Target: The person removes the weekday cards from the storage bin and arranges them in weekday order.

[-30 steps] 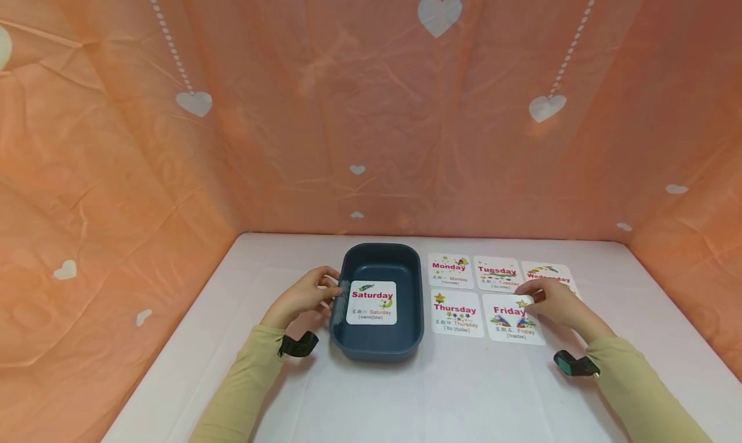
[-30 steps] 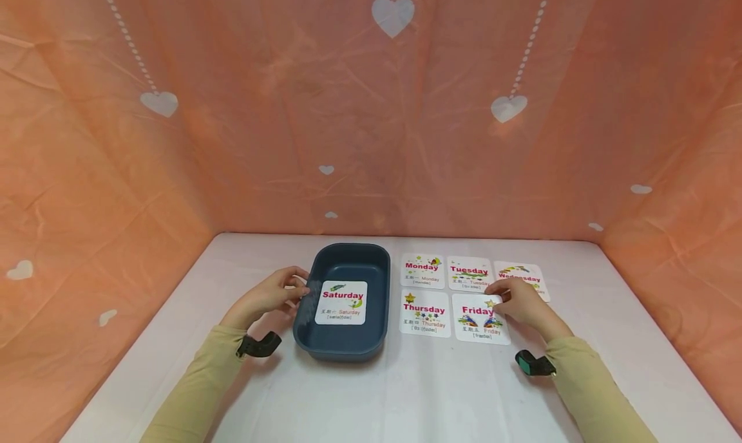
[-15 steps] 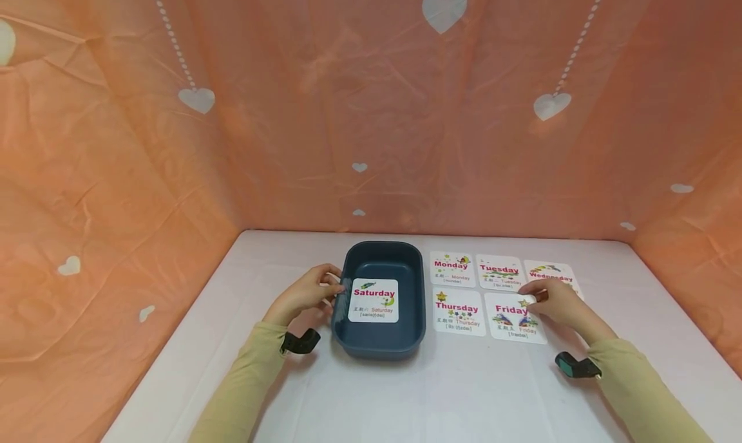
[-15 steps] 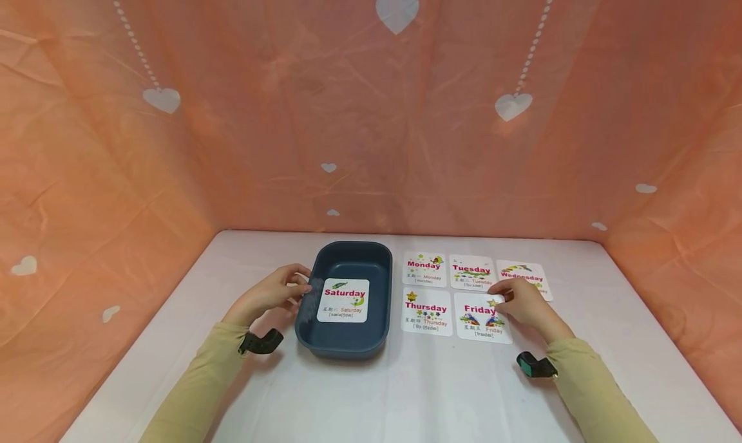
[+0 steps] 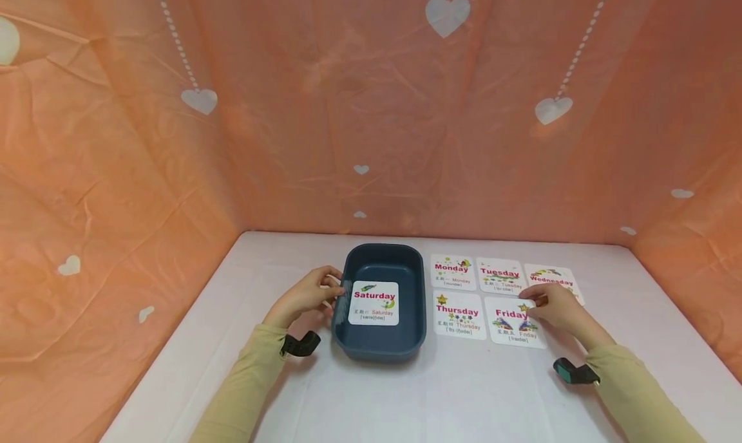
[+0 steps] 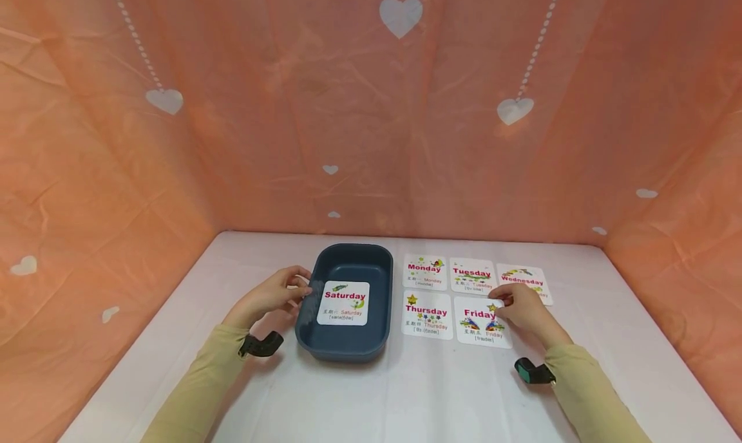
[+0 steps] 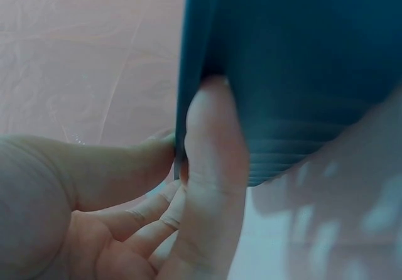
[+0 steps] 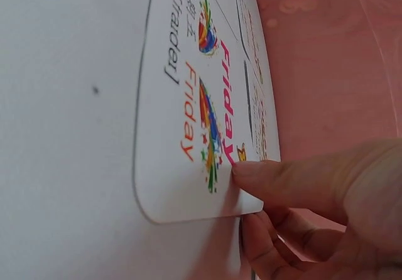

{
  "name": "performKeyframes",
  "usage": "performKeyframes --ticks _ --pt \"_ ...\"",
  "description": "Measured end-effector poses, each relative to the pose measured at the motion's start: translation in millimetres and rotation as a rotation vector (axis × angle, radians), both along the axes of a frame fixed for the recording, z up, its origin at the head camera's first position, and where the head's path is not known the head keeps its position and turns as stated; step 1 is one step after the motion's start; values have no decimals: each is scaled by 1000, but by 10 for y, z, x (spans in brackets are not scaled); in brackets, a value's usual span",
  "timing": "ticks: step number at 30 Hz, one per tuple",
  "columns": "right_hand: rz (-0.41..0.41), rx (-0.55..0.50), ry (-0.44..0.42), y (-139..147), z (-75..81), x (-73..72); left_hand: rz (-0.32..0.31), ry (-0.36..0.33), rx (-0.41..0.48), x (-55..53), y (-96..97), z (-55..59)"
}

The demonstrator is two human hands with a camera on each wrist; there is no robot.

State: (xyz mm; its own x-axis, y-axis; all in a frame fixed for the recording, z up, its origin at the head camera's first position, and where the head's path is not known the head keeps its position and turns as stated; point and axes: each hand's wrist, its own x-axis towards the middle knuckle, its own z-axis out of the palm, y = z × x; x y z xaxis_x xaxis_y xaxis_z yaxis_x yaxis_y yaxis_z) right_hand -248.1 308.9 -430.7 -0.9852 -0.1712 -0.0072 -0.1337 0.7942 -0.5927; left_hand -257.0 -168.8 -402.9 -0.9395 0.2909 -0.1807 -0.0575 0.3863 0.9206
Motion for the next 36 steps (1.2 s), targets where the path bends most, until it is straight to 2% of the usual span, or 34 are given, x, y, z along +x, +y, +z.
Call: performKeyframes --ticks 6,13,24,36 --pt "-3 -7 26 10 -39 -3 9 -6 -1 11 5 8" --pt "-24 -4 -11 -1 -33 29 17 -13 -7 10 4 -5" --pt "-23 2 11 -8 -61 25 -3 -13 -3 2 -13 -19" --pt "-9 -18 52 -19 -32 48 9 -22 8 11 4 1"
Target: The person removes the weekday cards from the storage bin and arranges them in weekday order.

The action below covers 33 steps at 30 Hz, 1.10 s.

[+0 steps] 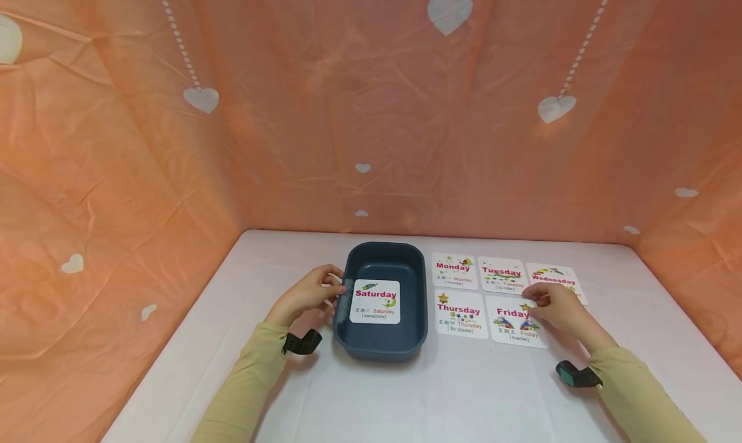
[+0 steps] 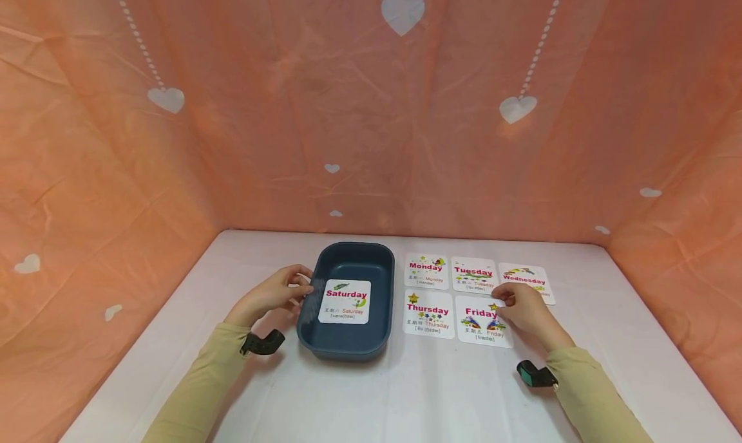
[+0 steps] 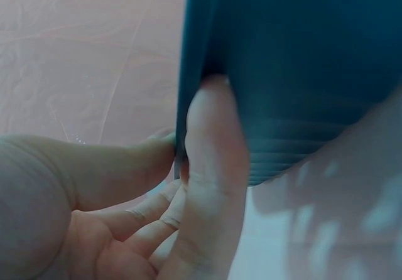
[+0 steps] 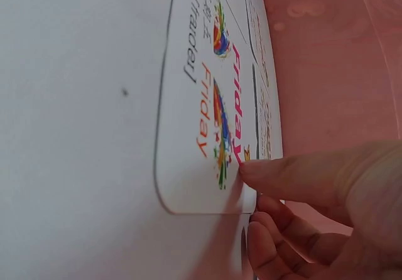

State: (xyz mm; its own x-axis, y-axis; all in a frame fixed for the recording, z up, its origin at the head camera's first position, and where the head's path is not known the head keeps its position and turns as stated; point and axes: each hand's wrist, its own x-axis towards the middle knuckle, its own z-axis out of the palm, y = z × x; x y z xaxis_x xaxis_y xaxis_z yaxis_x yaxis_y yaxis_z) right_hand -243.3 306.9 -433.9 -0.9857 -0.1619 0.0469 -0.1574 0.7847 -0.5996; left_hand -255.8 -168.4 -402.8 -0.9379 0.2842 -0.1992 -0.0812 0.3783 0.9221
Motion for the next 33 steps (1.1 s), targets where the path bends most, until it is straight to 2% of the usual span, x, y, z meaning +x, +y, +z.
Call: performKeyframes --ticks 6,10,16,25,33 --pt "17 -8 55 0 39 19 7 0 -7 -5 -10 -11" --pt "39 -39 98 -13 135 20 -2 7 -6 -4 -12 -6" --pt "118 -76 149 -123 301 -9 1 6 -5 -6 -6 -13" --pt "282 -214 62 -374 481 -75 6 1 -17 -11 7 7" --pt "360 -330 25 -661 606 -147 -1 18 -10 -7 12 1"
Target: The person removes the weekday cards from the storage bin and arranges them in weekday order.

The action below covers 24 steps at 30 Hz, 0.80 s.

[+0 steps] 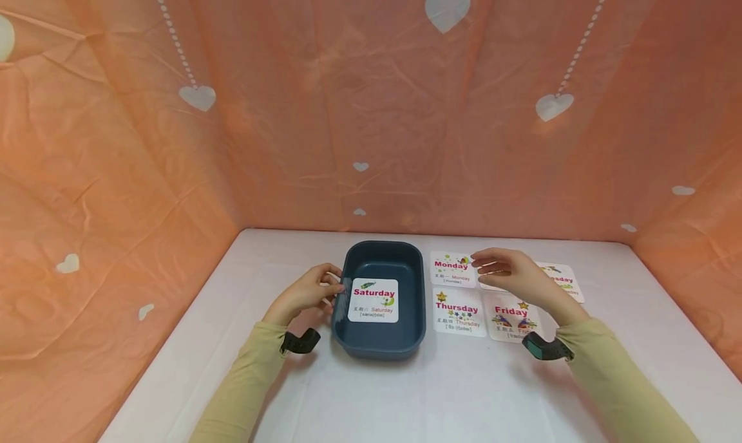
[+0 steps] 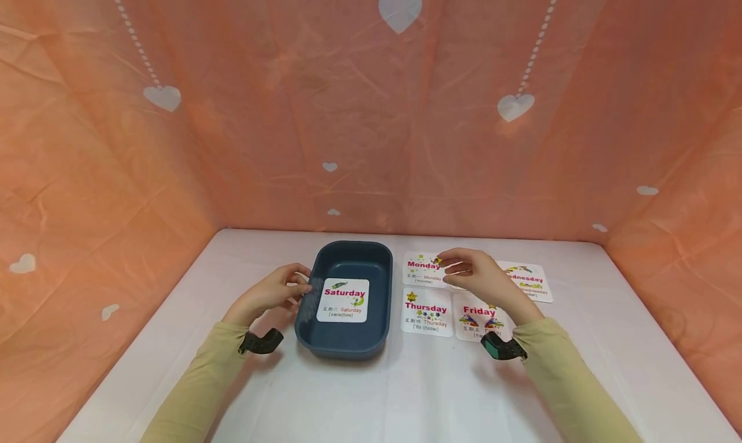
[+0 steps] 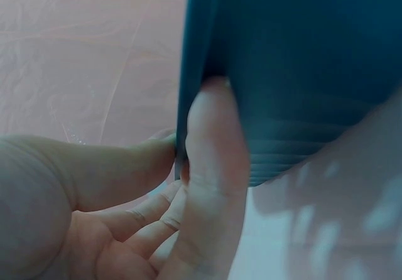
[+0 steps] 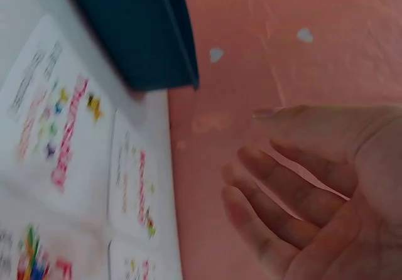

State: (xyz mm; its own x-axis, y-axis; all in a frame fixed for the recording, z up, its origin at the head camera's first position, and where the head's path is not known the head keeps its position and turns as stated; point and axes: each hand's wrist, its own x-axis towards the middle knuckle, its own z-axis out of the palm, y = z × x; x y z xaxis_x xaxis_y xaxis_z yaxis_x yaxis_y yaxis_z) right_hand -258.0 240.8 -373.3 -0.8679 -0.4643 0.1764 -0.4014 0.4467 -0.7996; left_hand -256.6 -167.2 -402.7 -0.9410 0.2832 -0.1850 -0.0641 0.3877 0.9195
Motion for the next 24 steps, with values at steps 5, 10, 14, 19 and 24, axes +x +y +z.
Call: performKeyframes --ticks 5,10,14,19,24 --pt "37 0 -1 -240 83 -41 2 3 4 6 -5 -2" --pt "77 10 -17 -443 138 -72 2 -7 6 1 -2 -4" --pt "103 -1 -16 -582 168 -105 1 -11 -1 -8 1 -9" --pt "144 -53 -40 -780 189 -171 3 -13 1 -12 -2 4" --pt "173 -30 -48 -984 162 -246 -4 -8 2 -8 -11 -6"
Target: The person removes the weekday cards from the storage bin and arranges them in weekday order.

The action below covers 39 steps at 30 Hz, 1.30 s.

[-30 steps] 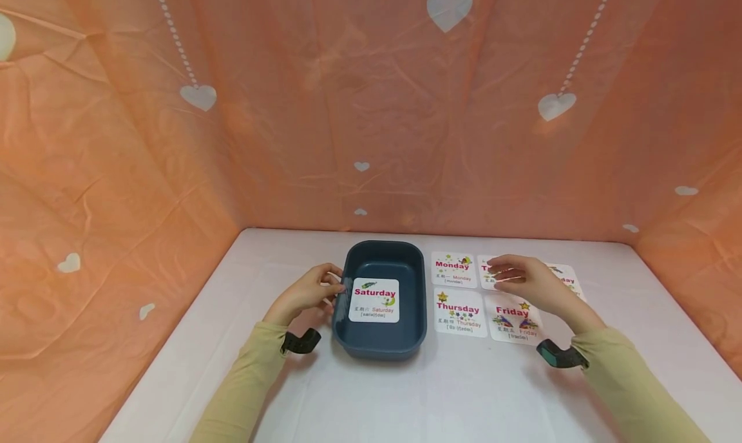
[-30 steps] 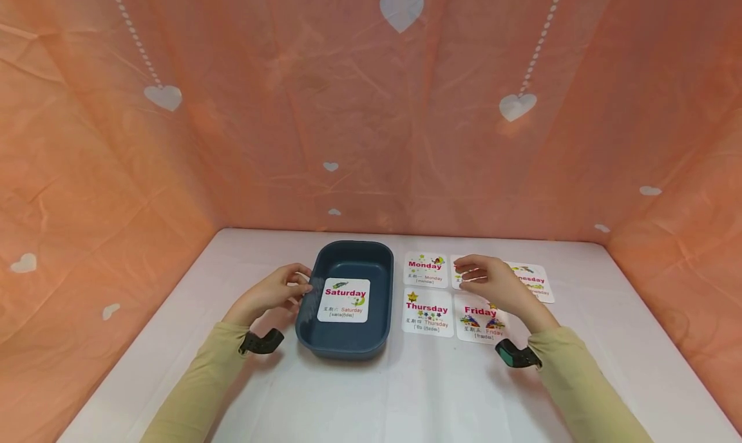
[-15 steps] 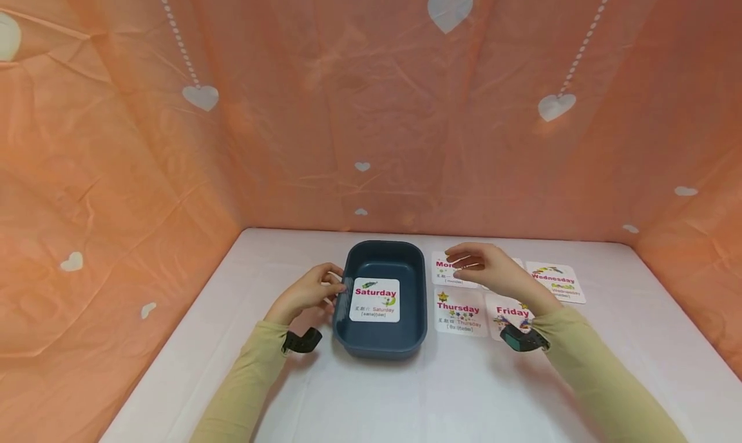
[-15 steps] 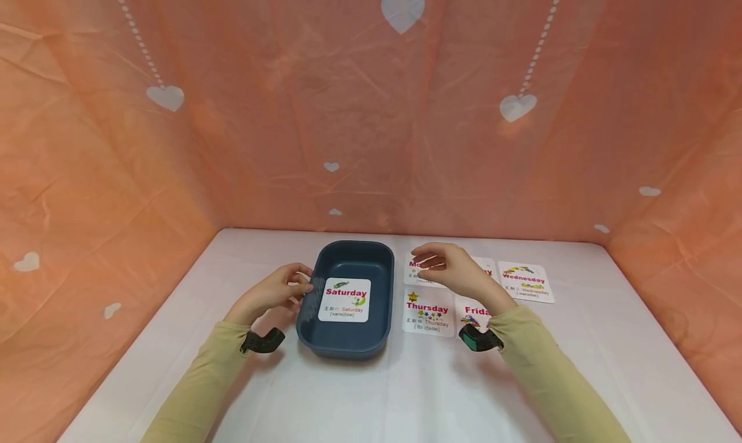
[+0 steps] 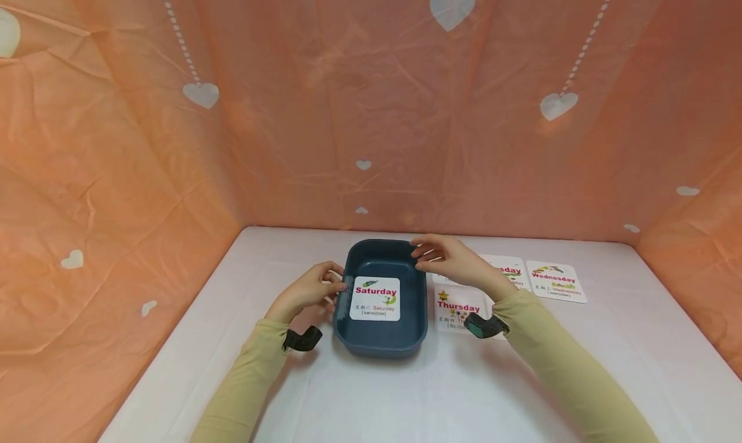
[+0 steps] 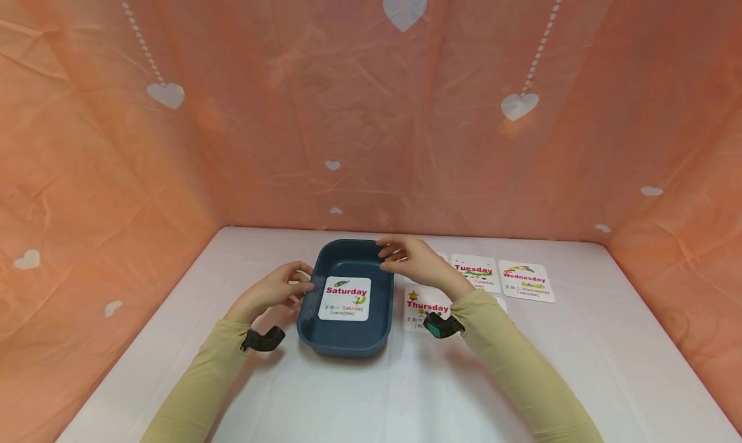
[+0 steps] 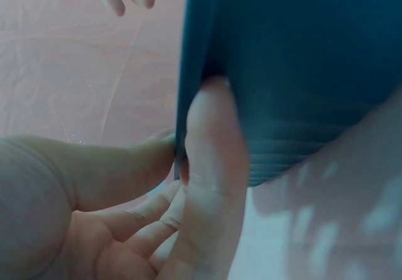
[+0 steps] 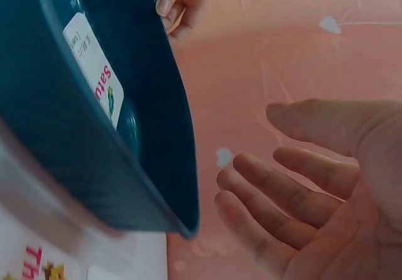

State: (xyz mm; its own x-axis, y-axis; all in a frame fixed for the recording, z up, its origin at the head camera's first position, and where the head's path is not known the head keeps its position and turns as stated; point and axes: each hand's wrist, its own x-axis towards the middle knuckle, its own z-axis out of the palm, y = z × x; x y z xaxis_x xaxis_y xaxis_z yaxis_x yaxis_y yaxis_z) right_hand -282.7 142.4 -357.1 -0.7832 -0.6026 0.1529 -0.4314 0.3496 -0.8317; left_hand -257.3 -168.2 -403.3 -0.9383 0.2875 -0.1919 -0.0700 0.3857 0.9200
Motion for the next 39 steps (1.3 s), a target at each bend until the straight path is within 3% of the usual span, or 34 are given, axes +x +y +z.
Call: performKeyframes --ticks 9,14,26,34,39 --pt "53 48 -24 -300 10 -56 6 -6 6 6 4 -4" --pt "55 107 -65 -413 -71 -130 13 -3 -4 18 3 6" --pt "12 190 -44 -645 -182 -236 4 -7 -4 17 -6 11" --pt "-43 240 -77 -753 -202 -274 -3 -11 -2 10 -12 15" --pt "-36 284 -109 -788 -217 -296 -2 -14 5 10 -12 11"
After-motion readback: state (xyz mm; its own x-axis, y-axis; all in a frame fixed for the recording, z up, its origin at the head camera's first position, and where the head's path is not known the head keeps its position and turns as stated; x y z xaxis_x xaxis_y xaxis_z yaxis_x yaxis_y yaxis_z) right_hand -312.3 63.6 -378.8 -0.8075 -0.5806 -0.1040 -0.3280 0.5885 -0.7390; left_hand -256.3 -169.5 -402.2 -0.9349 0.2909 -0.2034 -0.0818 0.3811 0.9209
